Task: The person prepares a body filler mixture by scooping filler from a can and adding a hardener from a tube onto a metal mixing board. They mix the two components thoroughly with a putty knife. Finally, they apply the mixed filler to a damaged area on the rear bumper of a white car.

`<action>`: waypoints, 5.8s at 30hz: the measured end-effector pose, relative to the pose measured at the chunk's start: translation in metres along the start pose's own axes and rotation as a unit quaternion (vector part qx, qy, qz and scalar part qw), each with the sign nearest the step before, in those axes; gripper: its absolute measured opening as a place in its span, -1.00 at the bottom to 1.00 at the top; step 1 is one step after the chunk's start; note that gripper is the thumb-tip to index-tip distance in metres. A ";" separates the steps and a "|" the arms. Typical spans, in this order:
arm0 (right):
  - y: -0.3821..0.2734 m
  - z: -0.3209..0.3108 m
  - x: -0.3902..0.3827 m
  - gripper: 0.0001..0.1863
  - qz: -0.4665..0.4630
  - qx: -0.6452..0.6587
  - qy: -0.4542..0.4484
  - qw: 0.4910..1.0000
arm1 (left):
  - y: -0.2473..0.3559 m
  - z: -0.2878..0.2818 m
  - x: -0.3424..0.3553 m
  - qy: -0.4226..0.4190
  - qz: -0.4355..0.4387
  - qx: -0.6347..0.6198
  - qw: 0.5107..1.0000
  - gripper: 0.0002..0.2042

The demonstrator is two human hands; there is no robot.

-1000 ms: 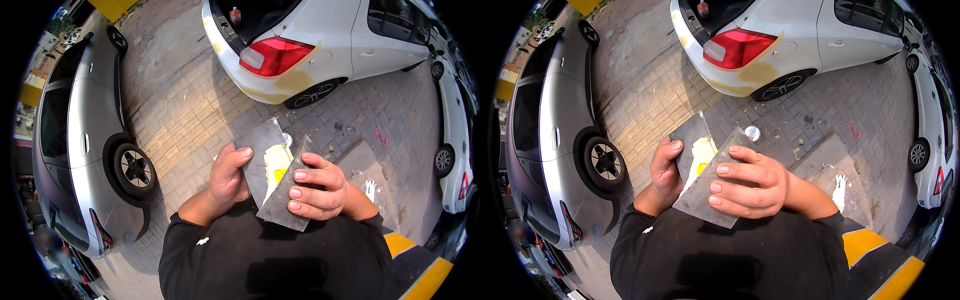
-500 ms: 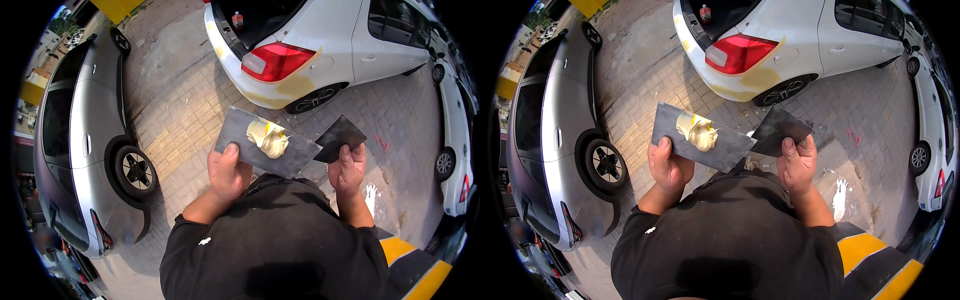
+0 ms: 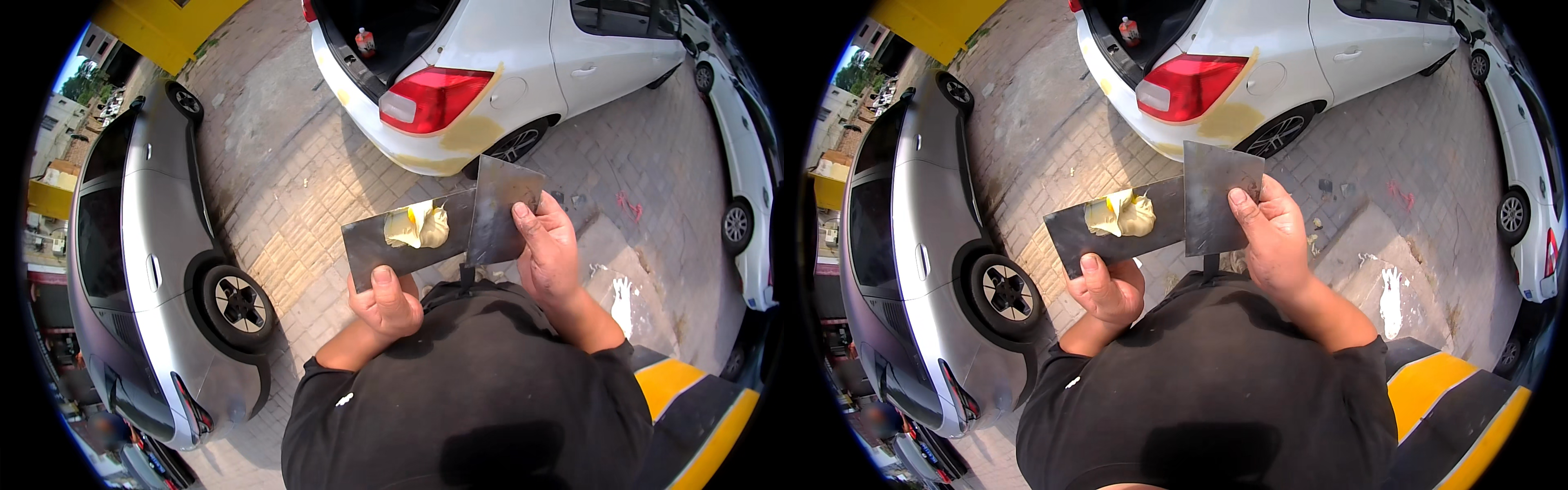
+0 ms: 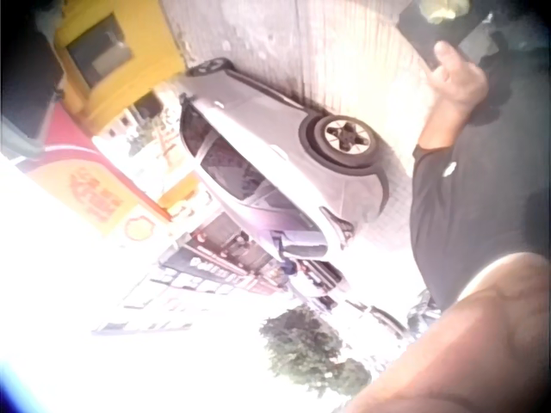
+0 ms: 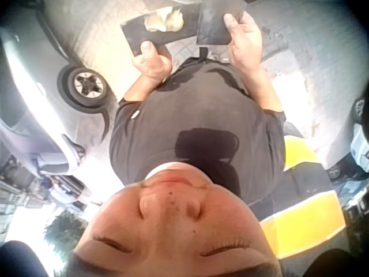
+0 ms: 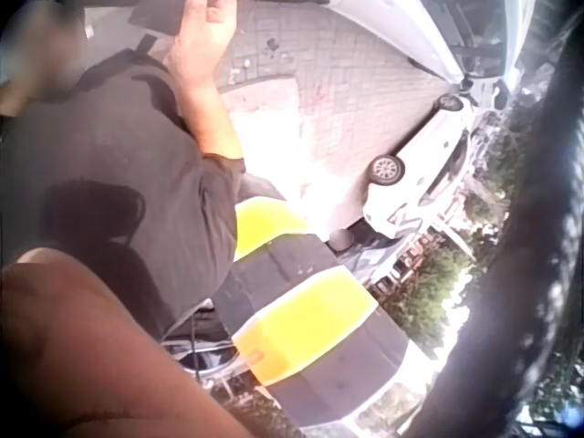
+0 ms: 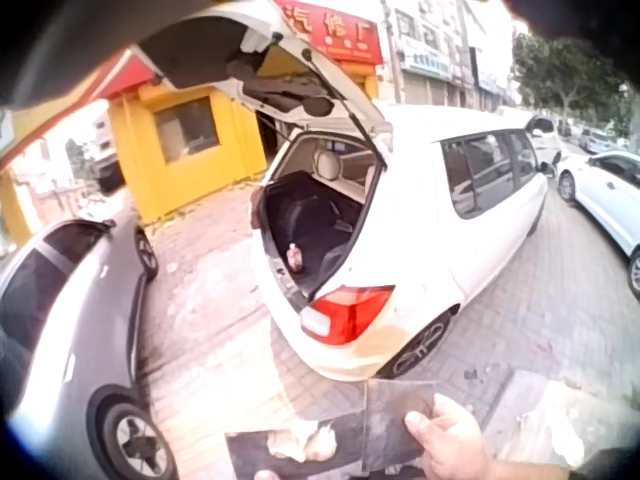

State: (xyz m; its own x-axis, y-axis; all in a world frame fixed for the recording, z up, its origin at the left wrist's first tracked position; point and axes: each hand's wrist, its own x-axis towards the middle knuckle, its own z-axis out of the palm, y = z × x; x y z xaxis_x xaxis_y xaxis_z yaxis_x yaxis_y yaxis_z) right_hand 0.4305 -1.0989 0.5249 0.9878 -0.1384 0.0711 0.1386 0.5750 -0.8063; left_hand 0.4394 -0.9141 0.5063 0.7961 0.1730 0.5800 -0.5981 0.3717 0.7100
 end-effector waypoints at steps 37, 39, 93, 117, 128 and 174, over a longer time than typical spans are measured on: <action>0.014 -0.004 -0.002 -0.59 -0.149 0.012 -0.170 0.974 | 0.003 0.016 0.023 -0.045 -0.418 -0.324 0.847 -0.64; 0.020 -0.019 -0.018 -0.55 0.088 0.224 -0.183 0.953 | 0.003 0.013 0.019 -0.071 -0.413 -0.343 0.841 -0.63; -0.009 0.028 0.014 -0.60 -0.415 -0.599 -0.262 0.633 | -0.006 -0.010 0.001 -0.015 -0.161 0.023 0.987 -0.69; -0.003 0.031 0.020 -0.57 -0.449 -0.574 -0.235 0.643 | -0.008 -0.015 -0.001 -0.010 -0.140 0.018 0.990 -0.71; -0.003 0.033 0.019 -0.59 -0.450 -0.572 -0.226 0.647 | -0.003 -0.009 0.000 -0.019 -0.108 0.031 0.993 -0.74; -0.016 0.034 0.012 -0.62 -0.505 -0.434 -0.378 0.643 | 0.033 -0.027 0.032 -0.006 -0.394 -0.299 0.869 -0.57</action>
State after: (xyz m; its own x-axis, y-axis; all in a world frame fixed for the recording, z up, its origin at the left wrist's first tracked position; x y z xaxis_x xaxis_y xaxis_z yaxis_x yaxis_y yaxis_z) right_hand 0.4422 -1.0818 0.5587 0.2222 0.5326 0.8167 0.9690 -0.2134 -0.1244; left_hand 0.4479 -0.8714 0.5379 0.9331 -0.3592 0.0141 0.2910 0.7779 0.5570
